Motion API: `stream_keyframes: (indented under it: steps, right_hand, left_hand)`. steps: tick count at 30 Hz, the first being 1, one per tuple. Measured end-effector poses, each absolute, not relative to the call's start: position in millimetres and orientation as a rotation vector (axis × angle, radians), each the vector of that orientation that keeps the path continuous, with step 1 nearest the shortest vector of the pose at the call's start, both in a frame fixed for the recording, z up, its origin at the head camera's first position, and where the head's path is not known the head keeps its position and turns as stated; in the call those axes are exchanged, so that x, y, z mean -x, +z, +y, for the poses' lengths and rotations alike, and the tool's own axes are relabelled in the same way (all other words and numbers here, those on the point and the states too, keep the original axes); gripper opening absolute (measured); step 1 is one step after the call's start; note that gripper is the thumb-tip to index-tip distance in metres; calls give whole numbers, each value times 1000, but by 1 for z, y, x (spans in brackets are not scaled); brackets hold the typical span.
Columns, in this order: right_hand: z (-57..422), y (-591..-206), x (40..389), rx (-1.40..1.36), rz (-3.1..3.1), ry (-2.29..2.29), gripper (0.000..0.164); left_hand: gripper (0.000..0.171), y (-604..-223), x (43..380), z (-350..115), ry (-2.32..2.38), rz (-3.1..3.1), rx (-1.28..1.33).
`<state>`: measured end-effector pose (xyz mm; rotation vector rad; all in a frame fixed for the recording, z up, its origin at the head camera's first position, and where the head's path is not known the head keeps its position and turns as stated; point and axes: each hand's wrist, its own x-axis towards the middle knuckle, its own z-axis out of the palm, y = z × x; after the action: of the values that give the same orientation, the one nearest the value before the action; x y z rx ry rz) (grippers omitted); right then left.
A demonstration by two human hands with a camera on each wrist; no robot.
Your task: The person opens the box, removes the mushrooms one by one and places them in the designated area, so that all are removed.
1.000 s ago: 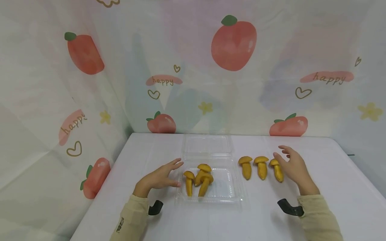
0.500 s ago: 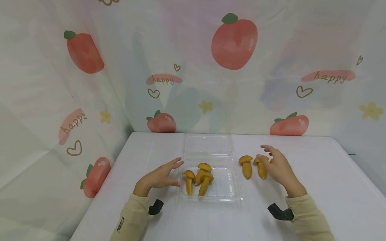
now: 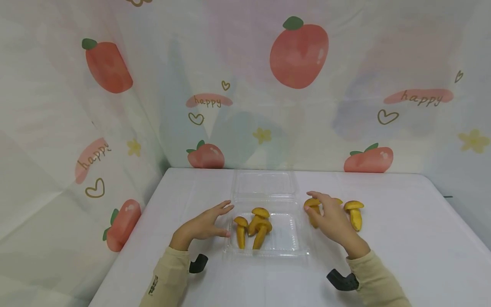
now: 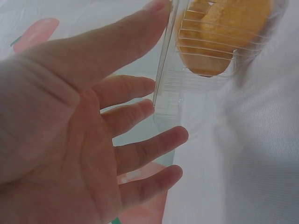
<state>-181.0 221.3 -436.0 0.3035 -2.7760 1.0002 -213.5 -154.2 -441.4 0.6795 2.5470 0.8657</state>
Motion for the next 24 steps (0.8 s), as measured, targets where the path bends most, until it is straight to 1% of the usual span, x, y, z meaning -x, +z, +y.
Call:
stream_keyframes:
  steps: [11, 24]
  right_hand:
    - [192, -444, 170, -366, -2807, 961, 48]
    - [169, -452, 163, -491, -2805, 889, 47]
  left_hand:
    - [83, -443, 213, -153, 855, 2543, -680]
    - [83, -440, 212, -153, 864, 2551, -668]
